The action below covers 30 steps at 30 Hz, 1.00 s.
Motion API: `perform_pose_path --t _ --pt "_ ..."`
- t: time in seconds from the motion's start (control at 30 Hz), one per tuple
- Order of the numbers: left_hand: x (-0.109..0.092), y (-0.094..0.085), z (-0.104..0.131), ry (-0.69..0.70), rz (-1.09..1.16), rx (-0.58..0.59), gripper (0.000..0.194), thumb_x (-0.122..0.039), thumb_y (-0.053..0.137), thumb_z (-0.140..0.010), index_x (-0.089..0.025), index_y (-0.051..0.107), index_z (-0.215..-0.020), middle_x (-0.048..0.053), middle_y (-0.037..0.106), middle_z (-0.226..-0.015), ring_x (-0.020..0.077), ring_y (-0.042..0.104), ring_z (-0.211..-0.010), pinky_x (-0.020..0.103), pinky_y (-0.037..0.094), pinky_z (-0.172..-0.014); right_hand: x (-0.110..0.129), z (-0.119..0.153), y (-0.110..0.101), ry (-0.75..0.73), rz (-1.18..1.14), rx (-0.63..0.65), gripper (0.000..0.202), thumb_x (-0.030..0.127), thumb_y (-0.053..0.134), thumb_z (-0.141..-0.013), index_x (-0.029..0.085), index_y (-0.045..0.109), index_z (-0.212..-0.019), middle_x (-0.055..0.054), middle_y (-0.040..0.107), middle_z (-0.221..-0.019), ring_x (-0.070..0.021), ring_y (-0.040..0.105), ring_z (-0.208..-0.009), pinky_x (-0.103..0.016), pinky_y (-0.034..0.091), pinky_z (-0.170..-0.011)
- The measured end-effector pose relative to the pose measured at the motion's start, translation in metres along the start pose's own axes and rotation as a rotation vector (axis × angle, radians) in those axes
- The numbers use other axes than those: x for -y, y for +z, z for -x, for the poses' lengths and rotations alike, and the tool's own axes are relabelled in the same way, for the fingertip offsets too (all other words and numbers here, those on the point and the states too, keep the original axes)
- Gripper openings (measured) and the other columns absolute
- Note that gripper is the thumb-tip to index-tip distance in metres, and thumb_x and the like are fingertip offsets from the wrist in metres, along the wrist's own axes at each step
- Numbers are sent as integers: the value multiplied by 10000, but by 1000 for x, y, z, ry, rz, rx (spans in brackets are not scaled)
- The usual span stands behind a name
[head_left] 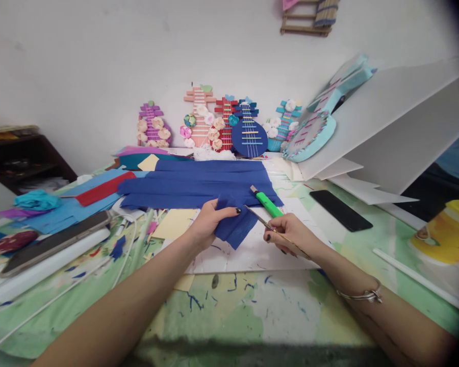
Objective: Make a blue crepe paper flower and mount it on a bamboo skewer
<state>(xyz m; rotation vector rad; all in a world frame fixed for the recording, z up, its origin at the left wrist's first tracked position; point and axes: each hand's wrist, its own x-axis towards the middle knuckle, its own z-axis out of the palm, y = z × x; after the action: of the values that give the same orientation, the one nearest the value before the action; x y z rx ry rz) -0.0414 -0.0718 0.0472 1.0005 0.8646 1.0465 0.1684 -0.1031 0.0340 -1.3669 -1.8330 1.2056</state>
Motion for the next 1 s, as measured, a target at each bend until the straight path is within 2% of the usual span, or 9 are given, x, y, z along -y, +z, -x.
perform_pose_path --t 0.6,0.8,0.93,1.0 --pt "0 -1 -2 -10 19 13 223 -171 766 -579 -114 641 -755 25 674 -705 114 607 -597 203 472 -561 0 0 0 74 53 -3 309 429 617 -738 157 542 -611 46 457 -332 -48 315 -242 -182 227 -281" --pt "-1 0 1 -47 -8 79 254 -170 789 -565 -107 667 -779 41 681 -707 140 621 -604 233 488 -560 -2 1 0 -79 -20 -26 358 497 605 -757 167 516 -649 63 397 -403 -59 361 -327 -195 278 -345" --pt "0 1 4 -79 -52 130 264 -197 803 -555 -100 676 -764 49 672 -678 149 611 -566 234 469 -500 -1 2 0 -132 -14 -8 395 522 627 -738 174 478 -626 63 363 -436 -61 346 -364 -202 238 -360" --pt "1 1 4 -82 -48 143 258 -190 811 -544 -94 677 -742 50 670 -672 148 614 -579 233 478 -520 0 2 0 -138 11 -1 413 540 633 -728 173 476 -619 61 355 -437 -65 342 -371 -207 220 -364"
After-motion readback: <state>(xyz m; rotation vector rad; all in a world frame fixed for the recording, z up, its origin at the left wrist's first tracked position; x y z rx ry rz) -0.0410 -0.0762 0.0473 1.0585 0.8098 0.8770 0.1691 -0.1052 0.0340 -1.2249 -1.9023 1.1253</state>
